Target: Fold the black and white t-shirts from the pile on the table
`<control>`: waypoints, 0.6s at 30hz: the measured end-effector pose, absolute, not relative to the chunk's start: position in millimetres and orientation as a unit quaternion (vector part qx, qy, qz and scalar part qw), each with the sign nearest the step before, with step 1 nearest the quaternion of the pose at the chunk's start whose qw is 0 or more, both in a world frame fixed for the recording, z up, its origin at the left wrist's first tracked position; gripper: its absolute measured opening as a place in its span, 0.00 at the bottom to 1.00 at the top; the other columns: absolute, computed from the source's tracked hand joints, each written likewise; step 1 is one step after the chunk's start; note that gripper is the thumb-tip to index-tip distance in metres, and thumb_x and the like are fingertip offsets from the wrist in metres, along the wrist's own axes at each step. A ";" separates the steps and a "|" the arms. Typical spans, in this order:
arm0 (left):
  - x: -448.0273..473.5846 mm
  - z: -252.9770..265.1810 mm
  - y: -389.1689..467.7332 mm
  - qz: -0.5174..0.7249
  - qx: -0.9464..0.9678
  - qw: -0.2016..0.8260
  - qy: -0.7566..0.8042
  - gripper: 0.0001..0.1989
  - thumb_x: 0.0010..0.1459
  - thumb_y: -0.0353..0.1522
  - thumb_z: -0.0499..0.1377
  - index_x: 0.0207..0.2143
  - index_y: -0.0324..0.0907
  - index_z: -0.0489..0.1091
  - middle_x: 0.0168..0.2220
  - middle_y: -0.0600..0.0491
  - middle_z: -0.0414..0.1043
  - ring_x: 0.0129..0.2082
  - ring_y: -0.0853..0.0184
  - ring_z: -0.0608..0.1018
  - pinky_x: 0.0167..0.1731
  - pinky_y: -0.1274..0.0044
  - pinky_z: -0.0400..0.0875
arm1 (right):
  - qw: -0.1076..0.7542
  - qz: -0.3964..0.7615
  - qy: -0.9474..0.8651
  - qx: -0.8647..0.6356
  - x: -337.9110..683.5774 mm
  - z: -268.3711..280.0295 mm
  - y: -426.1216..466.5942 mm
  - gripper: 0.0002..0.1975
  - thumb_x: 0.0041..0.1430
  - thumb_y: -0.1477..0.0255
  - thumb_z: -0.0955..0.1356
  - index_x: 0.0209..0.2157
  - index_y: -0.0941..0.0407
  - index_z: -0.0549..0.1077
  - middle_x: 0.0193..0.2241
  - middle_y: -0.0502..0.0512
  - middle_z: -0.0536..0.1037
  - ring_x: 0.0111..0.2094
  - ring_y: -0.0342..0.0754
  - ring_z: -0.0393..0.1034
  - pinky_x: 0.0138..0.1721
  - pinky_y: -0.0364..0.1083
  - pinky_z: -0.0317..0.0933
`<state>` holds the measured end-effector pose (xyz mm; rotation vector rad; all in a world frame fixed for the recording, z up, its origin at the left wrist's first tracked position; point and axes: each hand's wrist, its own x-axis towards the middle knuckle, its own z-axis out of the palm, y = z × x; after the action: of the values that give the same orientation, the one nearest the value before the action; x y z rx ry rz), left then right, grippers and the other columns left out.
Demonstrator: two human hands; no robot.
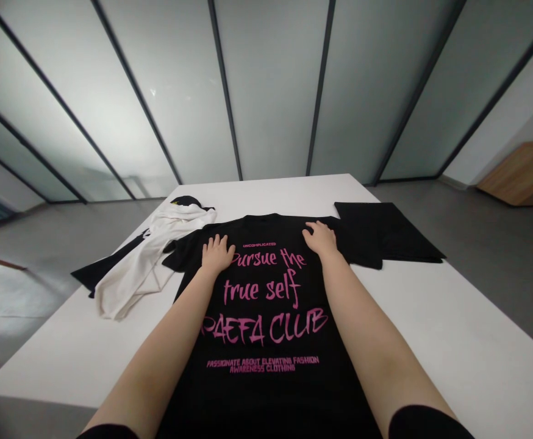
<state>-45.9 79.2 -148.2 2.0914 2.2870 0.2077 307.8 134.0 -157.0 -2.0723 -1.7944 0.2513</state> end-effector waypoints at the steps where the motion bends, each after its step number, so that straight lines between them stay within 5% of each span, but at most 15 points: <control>1: -45.8 -148.0 79.3 0.065 0.673 0.014 0.737 0.34 0.73 0.45 0.47 0.75 0.38 0.60 0.77 0.38 0.54 0.77 0.43 0.57 0.73 0.53 0.53 | 0.226 0.094 -0.629 -0.738 314.2 -154.3 133.7 0.27 0.72 0.63 0.62 0.67 0.56 0.73 0.68 0.67 0.71 0.70 0.63 0.63 0.70 0.60 0.55; 4: -45.3 -147.4 79.4 0.061 0.672 0.008 0.738 0.34 0.74 0.45 0.48 0.75 0.39 0.60 0.77 0.39 0.55 0.76 0.44 0.58 0.73 0.53 0.54 | 0.290 0.079 -0.518 -0.801 334.7 -144.0 132.4 0.26 0.71 0.64 0.63 0.66 0.57 0.73 0.62 0.71 0.75 0.65 0.66 0.68 0.67 0.63 0.58; 9: -45.1 -146.0 77.8 0.063 0.675 0.007 0.735 0.34 0.74 0.45 0.48 0.75 0.38 0.60 0.77 0.38 0.55 0.76 0.43 0.58 0.73 0.53 0.55 | 0.269 0.052 -0.312 -0.910 365.3 -137.8 123.5 0.32 0.66 0.64 0.68 0.68 0.58 0.67 0.71 0.83 0.60 0.71 0.79 0.53 0.67 0.75 0.44; 15: -44.5 -144.7 75.8 0.066 0.672 0.009 0.737 0.34 0.74 0.45 0.48 0.75 0.38 0.60 0.77 0.39 0.55 0.76 0.44 0.58 0.73 0.53 0.54 | 0.282 0.081 -0.286 -0.912 390.2 -139.4 112.6 0.30 0.59 0.68 0.72 0.62 0.61 0.69 0.63 0.92 0.64 0.65 0.84 0.59 0.58 0.78 0.52; 18: -44.6 -145.2 75.8 0.065 0.672 0.011 0.737 0.34 0.74 0.45 0.48 0.75 0.38 0.60 0.77 0.38 0.54 0.77 0.44 0.58 0.73 0.53 0.53 | 0.281 0.079 -0.304 -0.907 393.6 -135.2 108.6 0.31 0.57 0.71 0.73 0.61 0.60 0.69 0.62 0.88 0.68 0.63 0.82 0.62 0.57 0.74 0.56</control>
<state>-44.6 75.8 -145.2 2.0979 2.2999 0.2020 393.6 108.6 -135.2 -2.4305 -0.8152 0.2122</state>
